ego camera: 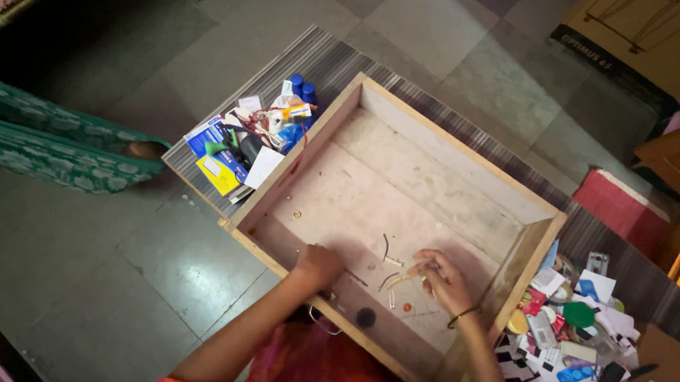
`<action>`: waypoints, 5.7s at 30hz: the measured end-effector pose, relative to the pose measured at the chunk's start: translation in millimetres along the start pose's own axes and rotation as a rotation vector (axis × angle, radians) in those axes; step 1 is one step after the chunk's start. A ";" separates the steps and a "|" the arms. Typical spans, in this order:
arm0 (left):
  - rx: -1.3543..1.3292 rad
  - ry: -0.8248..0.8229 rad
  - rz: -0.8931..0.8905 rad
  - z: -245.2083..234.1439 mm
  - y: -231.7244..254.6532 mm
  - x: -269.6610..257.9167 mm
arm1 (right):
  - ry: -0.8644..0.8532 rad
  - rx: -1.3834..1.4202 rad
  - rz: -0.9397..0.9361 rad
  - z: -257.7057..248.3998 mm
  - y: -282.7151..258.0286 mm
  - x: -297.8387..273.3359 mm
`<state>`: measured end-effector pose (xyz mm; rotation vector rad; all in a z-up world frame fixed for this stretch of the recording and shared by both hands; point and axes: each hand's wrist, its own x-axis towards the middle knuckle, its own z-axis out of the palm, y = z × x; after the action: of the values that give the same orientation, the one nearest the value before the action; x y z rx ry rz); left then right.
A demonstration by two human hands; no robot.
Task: The person removes various small items from a wooden drawer, including papers, cables, and boxes, placing them on the table. After emptying the drawer, the person wipes the interior surface with a cloth.
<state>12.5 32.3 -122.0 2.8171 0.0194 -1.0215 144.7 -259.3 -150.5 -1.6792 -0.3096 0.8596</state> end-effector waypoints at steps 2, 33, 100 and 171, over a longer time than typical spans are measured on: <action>0.021 -0.030 0.059 -2.3 -3.2 1.0 | 0.030 0.081 -0.056 -8.1 12.8 7.5; -2.431 0.173 0.092 -28.9 25.9 -1.3 | 0.208 0.071 -0.065 101.5 -72.7 -1.1; -0.519 0.865 0.024 -85.7 -28.8 -74.8 | 0.750 -1.167 -0.083 55.3 -47.6 34.8; -1.327 0.133 0.780 -218.2 138.8 -68.8 | 0.965 0.270 -0.285 -32.8 -244.0 -286.7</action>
<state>107.0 -72.0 105.6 1.4308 -0.2588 -0.3471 24.8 -386.2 184.7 -1.5551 0.2246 -0.1645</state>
